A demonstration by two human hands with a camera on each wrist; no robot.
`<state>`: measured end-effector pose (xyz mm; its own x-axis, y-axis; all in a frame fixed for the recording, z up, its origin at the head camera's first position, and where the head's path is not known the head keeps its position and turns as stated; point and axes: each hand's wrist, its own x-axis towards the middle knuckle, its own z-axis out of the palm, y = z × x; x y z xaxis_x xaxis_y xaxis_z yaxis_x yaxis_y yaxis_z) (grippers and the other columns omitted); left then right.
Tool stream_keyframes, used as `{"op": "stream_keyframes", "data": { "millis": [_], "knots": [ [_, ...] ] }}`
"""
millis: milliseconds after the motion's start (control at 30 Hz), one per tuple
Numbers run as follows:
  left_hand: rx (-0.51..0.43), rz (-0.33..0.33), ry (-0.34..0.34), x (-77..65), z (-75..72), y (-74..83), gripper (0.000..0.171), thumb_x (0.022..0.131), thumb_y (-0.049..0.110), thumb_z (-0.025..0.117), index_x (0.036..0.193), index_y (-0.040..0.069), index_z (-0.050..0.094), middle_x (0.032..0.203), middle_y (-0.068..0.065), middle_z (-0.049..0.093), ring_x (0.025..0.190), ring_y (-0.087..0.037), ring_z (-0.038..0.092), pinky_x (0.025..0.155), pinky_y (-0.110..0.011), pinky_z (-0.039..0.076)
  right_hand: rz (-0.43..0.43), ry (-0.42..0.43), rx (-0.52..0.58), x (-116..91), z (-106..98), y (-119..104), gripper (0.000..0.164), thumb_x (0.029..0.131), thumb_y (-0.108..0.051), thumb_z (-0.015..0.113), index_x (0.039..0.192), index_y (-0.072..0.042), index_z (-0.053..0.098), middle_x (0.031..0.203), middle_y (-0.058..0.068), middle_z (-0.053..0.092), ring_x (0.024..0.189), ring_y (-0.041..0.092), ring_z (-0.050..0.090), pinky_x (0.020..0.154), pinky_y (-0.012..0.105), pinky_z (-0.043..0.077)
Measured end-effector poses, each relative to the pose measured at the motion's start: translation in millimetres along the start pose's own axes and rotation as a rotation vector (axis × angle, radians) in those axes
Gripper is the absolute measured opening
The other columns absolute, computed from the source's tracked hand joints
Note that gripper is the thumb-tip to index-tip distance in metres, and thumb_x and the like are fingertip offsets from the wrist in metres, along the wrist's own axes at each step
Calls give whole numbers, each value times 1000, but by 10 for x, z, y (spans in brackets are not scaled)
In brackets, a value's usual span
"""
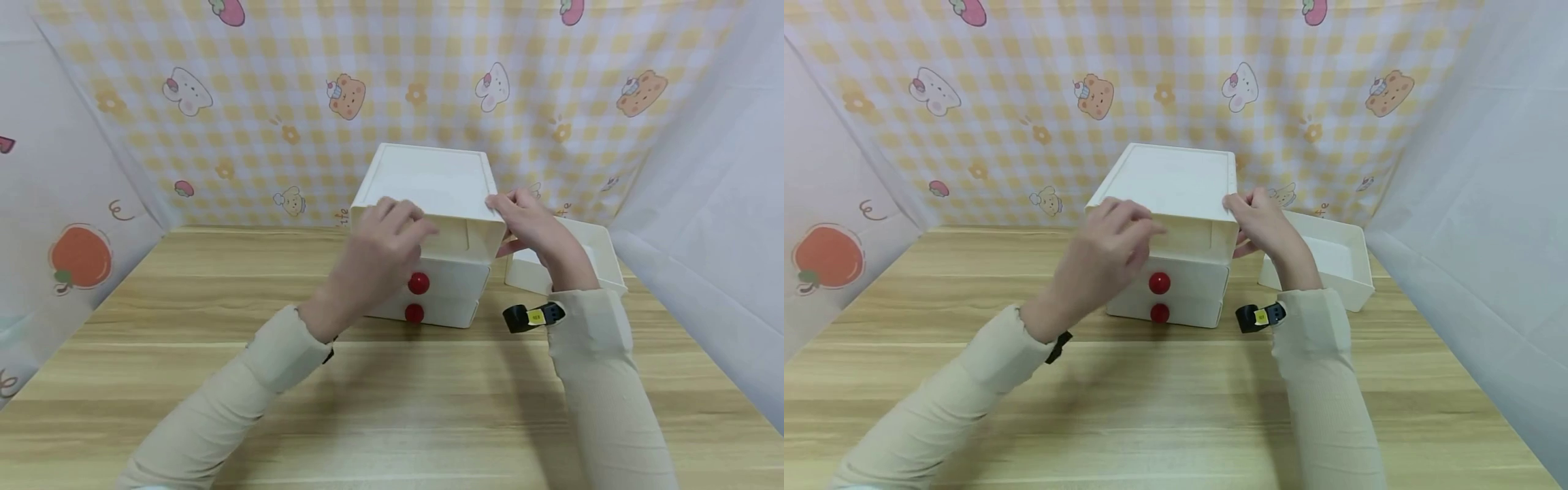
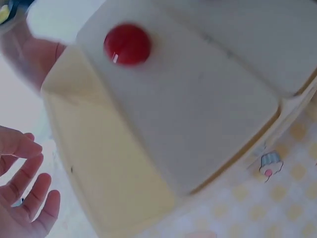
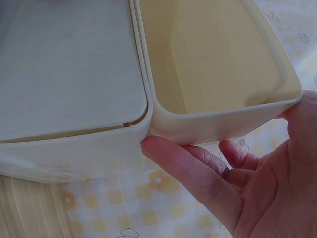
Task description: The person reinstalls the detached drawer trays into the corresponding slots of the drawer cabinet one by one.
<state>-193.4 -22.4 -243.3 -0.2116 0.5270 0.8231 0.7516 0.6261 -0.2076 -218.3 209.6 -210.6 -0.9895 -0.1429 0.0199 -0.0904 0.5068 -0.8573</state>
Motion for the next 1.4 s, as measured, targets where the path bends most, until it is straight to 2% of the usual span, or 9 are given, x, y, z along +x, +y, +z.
{"op": "stream_keyframes", "data": {
  "millis": [100, 200, 433, 533, 633, 800, 933, 1100, 1400],
  "knots": [
    [-73, -84, 28, 73, -62, -101, 21, 80, -2, 54, 92, 7, 68, 92, -9, 63, 86, -28, 55, 69, -34, 47, 4, 2, -2, 5, 4, 0, 45, 97, -37, 36, 110, 5, 48, 99, 15, 58, 71, 19, 64, 59, 34, 57],
    [-148, -226, -17, 140, -129, -211, 20, 83, 2, 57, 100, 7, 66, 101, -11, 62, 93, -29, 53, 71, -34, 47, 6, 3, -6, 3, 4, 0, 44, 97, -38, 36, 110, 3, 46, 101, 16, 57, 71, 19, 64, 59, 34, 57],
    [-308, -690, -364, 302, -244, -549, 44, 90, 21, 57, 132, 12, 50, 137, -11, 48, 121, -28, 48, 94, -39, 47, -10, -15, 6, 7, -11, 1, 48, 97, -36, 35, 108, 8, 52, 97, 14, 61, 72, 20, 65, 59, 35, 57],
    [-419, -828, -471, 319, -209, -710, 51, 91, 25, 55, 140, 14, 41, 142, -11, 43, 121, -28, 49, 94, -41, 48, -17, -21, 14, 11, -16, 8, 48, 98, -35, 36, 106, 9, 53, 94, 13, 63, 70, 20, 66, 59, 36, 57],
    [-550, -927, -522, 297, -151, -840, 52, 92, 25, 53, 141, 13, 39, 137, -15, 47, 118, -30, 53, 88, -41, 52, -18, -29, 20, 13, -17, 17, 47, 98, -35, 36, 104, 9, 54, 92, 12, 64, 70, 21, 66, 59, 36, 57],
    [-725, -1060, -545, 245, -64, -982, 51, 93, 28, 53, 139, 10, 41, 130, -15, 54, 99, -25, 60, 72, -32, 55, -17, -32, 21, 12, -14, 23, 47, 98, -35, 36, 104, 8, 53, 92, 12, 63, 71, 21, 66, 59, 36, 57],
    [-787, -1137, -556, 210, -23, -1027, 53, 92, 36, 53, 139, 14, 41, 131, -10, 53, 88, -19, 58, 62, -25, 53, -15, -19, 18, 4, -12, 13, 46, 98, -36, 37, 104, 7, 51, 93, 12, 62, 71, 21, 65, 59, 36, 57],
    [-825, -1149, -511, 173, 8, -1001, 52, 92, 35, 51, 138, 14, 42, 129, -11, 53, 92, -24, 59, 61, -25, 53, 9, 3, -5, -3, -11, 11, 43, 97, -38, 36, 102, 4, 47, 98, 13, 58, 71, 20, 64, 60, 34, 57],
    [-849, -1147, -446, 141, 56, -973, 47, 93, 32, 50, 135, 13, 43, 118, -13, 53, 95, -28, 59, 60, -27, 53, 28, -19, -31, 8, -6, -57, 49, 97, -33, 33, 105, 10, 54, 95, 16, 64, 70, 21, 66, 59, 35, 57]
  ]
}}
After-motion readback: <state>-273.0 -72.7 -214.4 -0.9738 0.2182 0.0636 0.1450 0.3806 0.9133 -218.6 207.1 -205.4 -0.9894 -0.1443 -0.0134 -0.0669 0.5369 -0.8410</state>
